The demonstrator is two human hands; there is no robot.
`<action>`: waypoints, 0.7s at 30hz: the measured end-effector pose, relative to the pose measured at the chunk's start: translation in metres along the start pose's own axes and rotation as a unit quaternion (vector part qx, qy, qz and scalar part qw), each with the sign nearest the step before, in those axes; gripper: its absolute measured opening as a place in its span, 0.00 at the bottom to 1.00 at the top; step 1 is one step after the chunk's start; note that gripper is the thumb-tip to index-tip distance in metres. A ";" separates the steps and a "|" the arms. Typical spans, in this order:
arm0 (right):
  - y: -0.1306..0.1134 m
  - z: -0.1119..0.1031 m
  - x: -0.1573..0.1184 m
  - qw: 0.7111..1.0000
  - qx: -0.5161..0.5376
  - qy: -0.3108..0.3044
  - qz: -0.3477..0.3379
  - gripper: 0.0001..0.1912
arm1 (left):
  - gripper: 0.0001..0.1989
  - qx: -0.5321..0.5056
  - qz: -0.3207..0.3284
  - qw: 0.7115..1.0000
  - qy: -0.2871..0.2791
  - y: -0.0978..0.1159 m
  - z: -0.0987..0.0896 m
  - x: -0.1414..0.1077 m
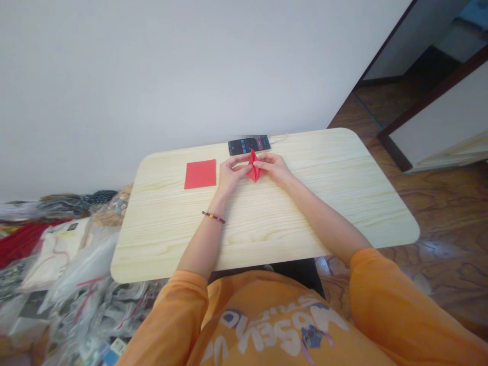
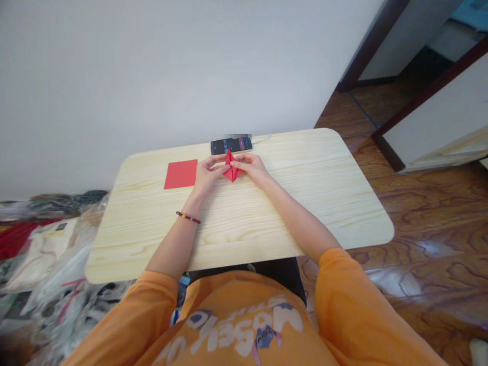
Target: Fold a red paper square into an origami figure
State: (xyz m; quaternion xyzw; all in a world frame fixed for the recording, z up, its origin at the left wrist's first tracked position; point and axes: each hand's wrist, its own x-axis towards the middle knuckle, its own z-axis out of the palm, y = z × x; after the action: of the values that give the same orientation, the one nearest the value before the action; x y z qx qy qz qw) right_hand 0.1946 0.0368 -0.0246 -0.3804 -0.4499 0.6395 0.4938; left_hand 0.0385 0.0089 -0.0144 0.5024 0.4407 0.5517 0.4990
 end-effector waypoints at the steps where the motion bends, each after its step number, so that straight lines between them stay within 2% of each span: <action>1: 0.001 0.000 0.000 1.000 0.002 0.004 -0.004 0.19 | 0.22 0.007 -0.001 1.000 0.008 0.000 0.001 -0.001; 4: 0.003 0.000 0.001 1.000 0.001 0.017 -0.017 0.19 | 0.22 0.014 -0.004 1.000 0.020 0.000 0.004 -0.002; 8: 0.004 0.000 0.002 0.999 -0.006 0.030 -0.028 0.20 | 0.25 -0.009 -0.015 1.000 0.003 -0.002 0.007 -0.002; 15: 0.006 0.002 0.002 0.998 -0.004 0.044 -0.043 0.19 | 0.32 -0.053 -0.094 0.994 -0.005 -0.002 0.011 -0.006; 21: 0.007 0.002 0.003 0.997 -0.012 0.055 -0.052 0.19 | 0.33 -0.063 -0.122 0.990 -0.004 -0.001 0.012 -0.007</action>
State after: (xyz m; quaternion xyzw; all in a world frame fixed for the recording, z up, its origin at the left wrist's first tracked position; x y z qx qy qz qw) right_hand 0.1906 0.0386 -0.0307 -0.3970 -0.4489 0.5860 0.5454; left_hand 0.0502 0.0020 -0.0145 0.4142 0.4612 0.5113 0.5952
